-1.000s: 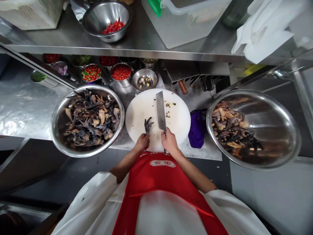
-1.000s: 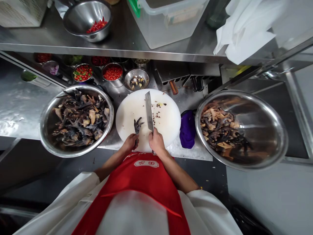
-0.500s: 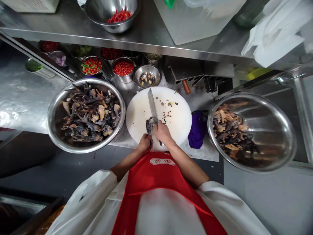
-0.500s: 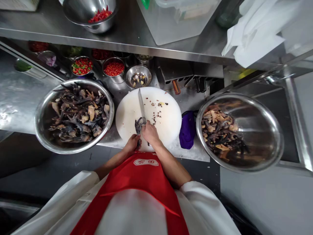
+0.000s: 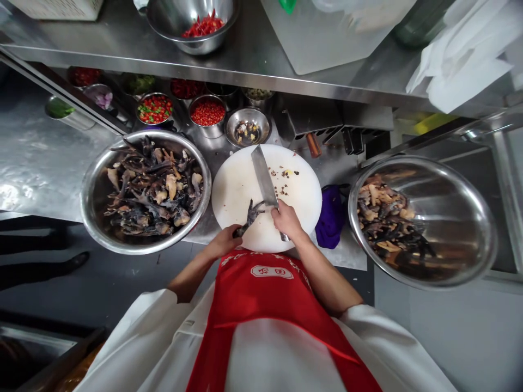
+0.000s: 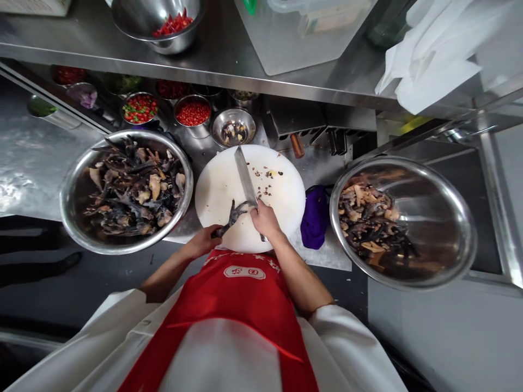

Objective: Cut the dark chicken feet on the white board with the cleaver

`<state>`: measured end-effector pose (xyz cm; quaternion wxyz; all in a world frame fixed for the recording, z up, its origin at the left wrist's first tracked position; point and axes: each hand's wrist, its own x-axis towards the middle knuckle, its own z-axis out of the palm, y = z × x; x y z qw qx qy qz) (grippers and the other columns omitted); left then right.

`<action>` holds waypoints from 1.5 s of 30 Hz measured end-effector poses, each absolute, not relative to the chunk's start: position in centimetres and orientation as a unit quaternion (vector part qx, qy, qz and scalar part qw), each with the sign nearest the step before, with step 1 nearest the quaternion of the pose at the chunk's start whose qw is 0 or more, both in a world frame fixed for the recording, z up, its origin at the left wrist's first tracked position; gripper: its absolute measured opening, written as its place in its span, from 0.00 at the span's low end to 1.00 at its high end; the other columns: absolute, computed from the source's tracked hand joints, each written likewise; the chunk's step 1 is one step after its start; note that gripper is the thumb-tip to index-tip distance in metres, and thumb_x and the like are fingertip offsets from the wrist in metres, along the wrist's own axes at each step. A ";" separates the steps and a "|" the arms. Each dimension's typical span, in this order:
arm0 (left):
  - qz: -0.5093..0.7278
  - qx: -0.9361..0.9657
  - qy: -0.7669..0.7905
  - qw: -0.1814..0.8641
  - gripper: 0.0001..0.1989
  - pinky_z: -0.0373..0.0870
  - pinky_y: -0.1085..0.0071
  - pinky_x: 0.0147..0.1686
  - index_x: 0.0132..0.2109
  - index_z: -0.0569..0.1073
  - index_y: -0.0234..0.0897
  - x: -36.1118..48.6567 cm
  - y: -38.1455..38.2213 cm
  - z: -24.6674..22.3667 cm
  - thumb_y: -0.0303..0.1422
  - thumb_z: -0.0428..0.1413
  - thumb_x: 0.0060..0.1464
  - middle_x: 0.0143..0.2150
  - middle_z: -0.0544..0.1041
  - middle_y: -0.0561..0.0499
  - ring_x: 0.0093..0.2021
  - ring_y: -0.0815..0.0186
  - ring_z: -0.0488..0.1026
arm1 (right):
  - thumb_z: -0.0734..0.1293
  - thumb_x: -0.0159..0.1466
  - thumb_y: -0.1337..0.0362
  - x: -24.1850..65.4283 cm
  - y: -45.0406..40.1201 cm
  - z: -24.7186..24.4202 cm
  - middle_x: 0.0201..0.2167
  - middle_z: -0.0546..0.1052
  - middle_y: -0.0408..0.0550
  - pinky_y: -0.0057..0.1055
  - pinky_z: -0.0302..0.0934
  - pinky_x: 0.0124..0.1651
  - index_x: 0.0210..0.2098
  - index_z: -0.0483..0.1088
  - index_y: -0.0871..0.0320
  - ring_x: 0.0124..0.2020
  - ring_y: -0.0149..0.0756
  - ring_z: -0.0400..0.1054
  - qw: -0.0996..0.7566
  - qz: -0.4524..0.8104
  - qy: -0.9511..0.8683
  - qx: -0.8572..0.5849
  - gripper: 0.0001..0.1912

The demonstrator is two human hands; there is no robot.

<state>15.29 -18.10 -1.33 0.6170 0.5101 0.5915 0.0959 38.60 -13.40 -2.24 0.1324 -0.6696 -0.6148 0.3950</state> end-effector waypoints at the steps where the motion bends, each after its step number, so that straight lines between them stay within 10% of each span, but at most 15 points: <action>1: 0.085 0.538 0.578 0.608 0.16 0.65 0.74 0.32 0.45 0.75 0.37 14.6 -17.3 -1.0 0.32 0.58 0.46 0.34 0.77 0.51 0.34 0.66 0.72 | 0.55 0.65 0.63 38.7 -13.6 -2.0 0.21 0.73 0.43 0.28 0.59 0.32 0.40 0.67 0.58 0.24 0.37 0.68 0.142 0.386 -0.620 -0.668 0.11; 18: -0.006 0.637 0.650 0.414 0.19 0.61 0.71 0.31 0.40 0.66 0.38 12.5 -5.8 -1.7 0.49 0.55 0.51 0.34 0.73 0.49 0.33 0.64 0.70 | 0.54 0.67 0.65 35.8 -13.9 -0.9 0.32 0.78 0.53 0.31 0.56 0.36 0.44 0.68 0.60 0.33 0.42 0.71 0.011 0.315 -0.700 -0.641 0.14; 28: -0.023 0.632 0.663 0.401 0.20 0.62 0.69 0.37 0.43 0.66 0.36 13.0 -5.9 -1.3 0.49 0.54 0.53 0.39 0.74 0.44 0.39 0.60 0.71 | 0.52 0.68 0.64 35.7 -13.8 1.1 0.35 0.78 0.55 0.32 0.59 0.38 0.48 0.65 0.61 0.35 0.44 0.73 0.072 0.292 -0.701 -0.646 0.15; 33: -0.023 0.641 0.650 0.409 0.20 0.61 0.70 0.33 0.42 0.66 0.36 13.0 -6.3 -0.4 0.48 0.54 0.53 0.35 0.74 0.48 0.35 0.62 0.70 | 0.55 0.66 0.67 34.8 -13.8 -1.2 0.33 0.78 0.56 0.32 0.58 0.36 0.43 0.67 0.60 0.34 0.44 0.73 -0.022 0.309 -0.707 -0.636 0.12; 45: 0.173 0.436 0.637 0.612 0.17 0.46 0.74 0.18 0.33 0.65 0.38 12.5 -6.9 1.3 0.48 0.54 0.52 0.17 0.53 0.60 0.15 0.75 0.48 | 0.54 0.63 0.65 38.6 -14.7 -2.5 0.25 0.76 0.46 0.29 0.60 0.34 0.37 0.68 0.57 0.29 0.38 0.71 0.108 0.403 -0.609 -0.674 0.12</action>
